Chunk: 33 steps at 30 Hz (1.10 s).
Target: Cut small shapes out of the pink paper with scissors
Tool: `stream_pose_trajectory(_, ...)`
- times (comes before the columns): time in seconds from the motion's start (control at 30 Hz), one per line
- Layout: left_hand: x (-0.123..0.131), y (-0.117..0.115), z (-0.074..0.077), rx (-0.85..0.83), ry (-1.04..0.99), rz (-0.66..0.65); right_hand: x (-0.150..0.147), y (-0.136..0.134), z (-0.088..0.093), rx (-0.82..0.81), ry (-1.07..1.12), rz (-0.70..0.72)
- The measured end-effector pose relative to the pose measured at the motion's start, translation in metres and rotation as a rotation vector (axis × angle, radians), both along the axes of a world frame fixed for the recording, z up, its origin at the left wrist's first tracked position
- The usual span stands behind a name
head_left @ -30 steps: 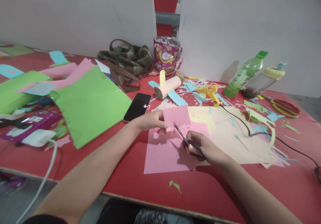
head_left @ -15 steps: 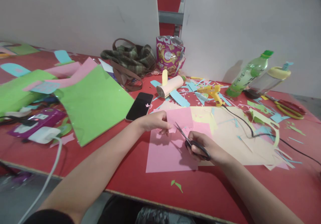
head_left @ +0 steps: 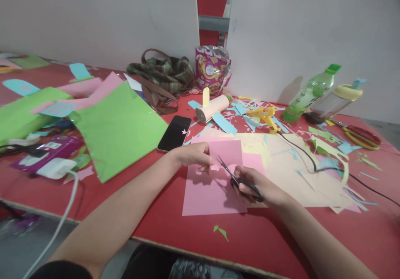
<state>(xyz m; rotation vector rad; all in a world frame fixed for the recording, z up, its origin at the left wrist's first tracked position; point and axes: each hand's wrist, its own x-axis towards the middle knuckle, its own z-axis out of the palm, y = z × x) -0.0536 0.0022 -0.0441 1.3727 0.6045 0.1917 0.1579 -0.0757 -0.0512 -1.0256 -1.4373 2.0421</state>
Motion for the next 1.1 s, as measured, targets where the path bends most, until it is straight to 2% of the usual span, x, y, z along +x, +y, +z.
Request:
stream_pose_trajectory(0.47,-0.0015,0.0016,-0.0056,-0.017,0.007,-0.094,-0.0005,0.0000,0.0009,-0.095,0.040,0.026)
stream_pose_trajectory(0.77,-0.0012,0.0012,-0.0019,0.036,0.040,-0.176,0.0008,0.0003,0.0066,-0.079,-0.065,0.039)
stream_pose_trajectory(0.9,-0.0021,0.0010,-0.0018,0.042,0.043,-0.204,0.0014,0.0012,0.0041,-0.068,-0.085,0.075)
stream_pose_trajectory(1.1,-0.0036,0.0017,-0.0019,0.049,0.058,-0.225,0.0017,0.0019,-0.0008,-0.127,-0.060,0.053)
